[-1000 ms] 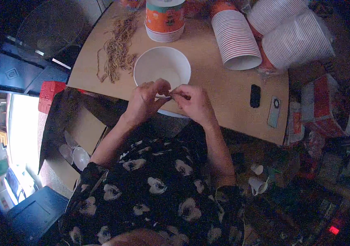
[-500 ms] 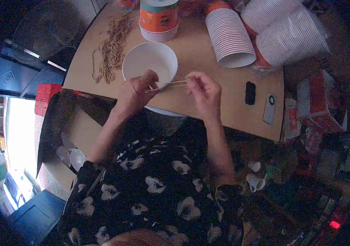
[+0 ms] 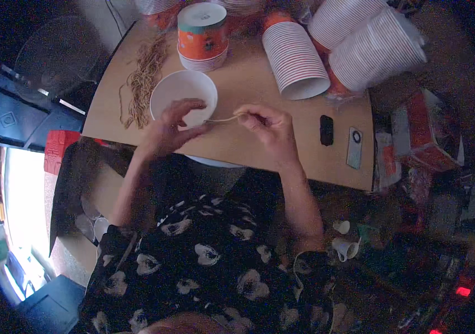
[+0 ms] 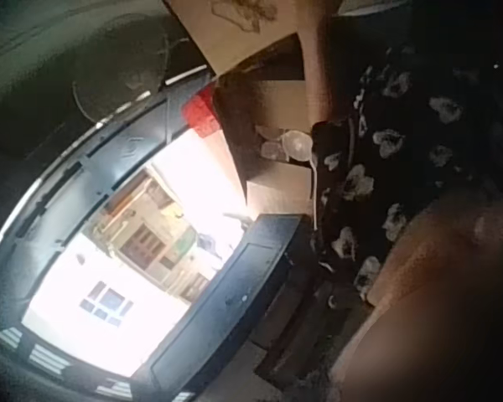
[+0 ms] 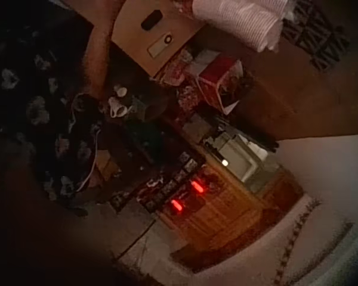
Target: Tying rubber bands around paper bowls for packaging.
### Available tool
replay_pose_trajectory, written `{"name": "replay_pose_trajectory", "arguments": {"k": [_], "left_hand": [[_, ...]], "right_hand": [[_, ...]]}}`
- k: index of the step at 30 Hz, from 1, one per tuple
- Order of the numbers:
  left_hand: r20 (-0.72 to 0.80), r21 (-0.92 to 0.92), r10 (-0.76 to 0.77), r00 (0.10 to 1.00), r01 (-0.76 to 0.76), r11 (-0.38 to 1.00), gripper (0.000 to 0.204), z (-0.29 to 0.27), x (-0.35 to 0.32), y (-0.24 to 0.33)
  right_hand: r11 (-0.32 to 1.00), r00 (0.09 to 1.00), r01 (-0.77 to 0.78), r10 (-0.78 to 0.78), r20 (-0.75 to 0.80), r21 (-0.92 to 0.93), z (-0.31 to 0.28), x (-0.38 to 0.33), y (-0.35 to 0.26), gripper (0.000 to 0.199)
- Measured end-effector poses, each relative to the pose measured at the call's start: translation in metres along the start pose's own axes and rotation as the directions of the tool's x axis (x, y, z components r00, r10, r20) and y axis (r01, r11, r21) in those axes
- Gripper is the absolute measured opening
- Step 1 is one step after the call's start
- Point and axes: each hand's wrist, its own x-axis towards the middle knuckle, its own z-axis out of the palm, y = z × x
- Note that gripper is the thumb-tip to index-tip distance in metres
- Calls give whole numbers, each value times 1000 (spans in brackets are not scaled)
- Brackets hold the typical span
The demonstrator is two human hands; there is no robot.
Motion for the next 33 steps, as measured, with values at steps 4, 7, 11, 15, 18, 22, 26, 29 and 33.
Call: {"name": "replay_pose_trajectory", "arguments": {"k": [4,7,11,15,18,22,26,29,33], "left_hand": [[253,-345,-85,964,172,923,37,-6,33,10],[441,-494,-16,898,257,830,47,1,52,18],[618,-583,-27,786,481,655,35,7,56,18],[563,-577,-114,818,489,655,29,15,48,20],[541,-563,-175,823,509,651,27,16,46,21],[529,-506,-217,820,510,696,27,13,44,24],[540,-463,-202,817,489,739,30,10,47,33],[514,-431,-190,836,444,785,30,12,45,33],[513,-486,-189,837,465,740,29,15,43,30]], "right_hand": [[995,990,94,-89,112,-39,7,6,-8,11],[992,985,125,-126,122,12,12,7,-15,12],[994,997,36,-42,57,102,9,6,-4,14],[997,998,-64,62,26,51,-1,3,2,18],[961,990,-137,126,61,242,-3,1,-1,27],[986,995,-95,91,42,138,1,0,-10,26],[976,986,165,-165,12,-140,2,0,1,18],[987,997,71,-66,42,-146,-1,-2,-7,14],[981,990,137,-134,35,-139,-6,0,5,12]]}}
